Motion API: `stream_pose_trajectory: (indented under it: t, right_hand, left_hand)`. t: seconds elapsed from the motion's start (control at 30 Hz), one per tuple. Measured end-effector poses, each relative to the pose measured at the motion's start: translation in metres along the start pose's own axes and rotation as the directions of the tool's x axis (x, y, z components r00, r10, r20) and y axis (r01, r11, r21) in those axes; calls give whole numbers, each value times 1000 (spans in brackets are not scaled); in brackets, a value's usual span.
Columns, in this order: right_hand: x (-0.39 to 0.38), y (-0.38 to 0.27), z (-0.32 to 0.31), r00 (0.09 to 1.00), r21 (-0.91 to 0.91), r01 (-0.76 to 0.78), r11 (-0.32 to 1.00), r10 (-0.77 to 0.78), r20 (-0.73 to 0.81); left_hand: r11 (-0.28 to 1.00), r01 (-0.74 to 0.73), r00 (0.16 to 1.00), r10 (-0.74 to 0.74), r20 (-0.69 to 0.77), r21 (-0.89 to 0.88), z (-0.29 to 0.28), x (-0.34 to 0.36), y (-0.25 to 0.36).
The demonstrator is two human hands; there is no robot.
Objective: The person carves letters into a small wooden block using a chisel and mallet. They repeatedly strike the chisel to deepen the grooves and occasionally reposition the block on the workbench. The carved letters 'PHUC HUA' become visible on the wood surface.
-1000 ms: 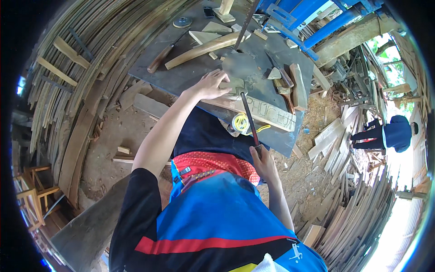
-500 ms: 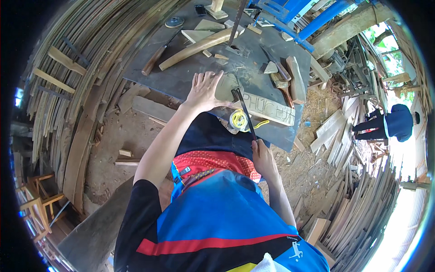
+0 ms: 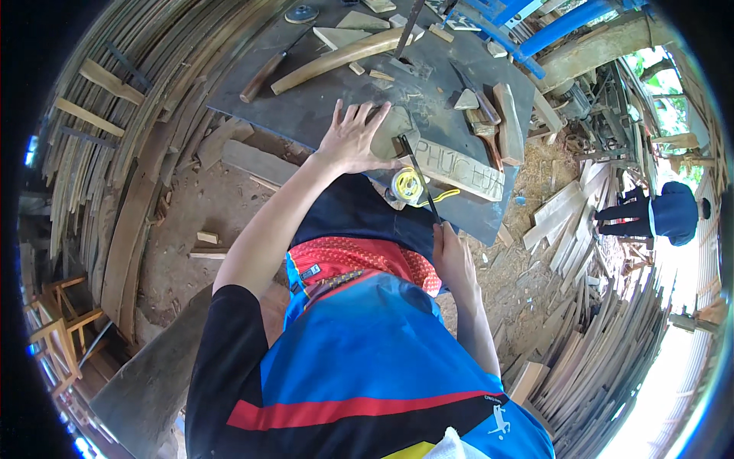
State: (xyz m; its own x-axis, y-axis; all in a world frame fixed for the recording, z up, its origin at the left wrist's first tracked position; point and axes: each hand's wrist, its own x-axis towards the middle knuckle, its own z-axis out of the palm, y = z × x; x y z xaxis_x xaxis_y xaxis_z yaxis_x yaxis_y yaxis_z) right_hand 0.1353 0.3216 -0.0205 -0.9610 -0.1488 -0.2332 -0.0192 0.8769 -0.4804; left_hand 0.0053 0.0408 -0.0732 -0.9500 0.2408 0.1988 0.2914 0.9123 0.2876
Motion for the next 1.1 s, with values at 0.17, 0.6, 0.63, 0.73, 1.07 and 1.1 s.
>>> stream_pose_trajectory:
  t: [0.17, 0.6, 0.63, 0.73, 1.07, 1.1]
  right_hand:
    - [-3, -2, -2, 996, 12, -69, 998, 68, 66]
    - [1, -2, 6, 999, 55, 30, 998, -29, -17]
    - [-2, 0, 7, 1000, 51, 24, 998, -24, -10]
    - [-14, 0, 6, 997, 71, -51, 996, 47, 61]
    - [-15, 1, -7, 996, 72, -48, 996, 43, 73]
    - [-16, -2, -11, 994, 62, -65, 996, 59, 89]
  left_hand:
    - [999, -28, 999, 27, 23, 25, 0, 3, -2]
    - [993, -69, 992, 58, 110, 98, -5, 7, -9]
    - [992, -68, 992, 57, 110, 102, -4, 7, -7]
    - [991, -84, 992, 73, 101, 106, -1, 7, 2]
    - [993, -52, 991, 38, 131, 109, -4, 11, -6]
    - [995, -52, 991, 40, 130, 84, -3, 12, -5]
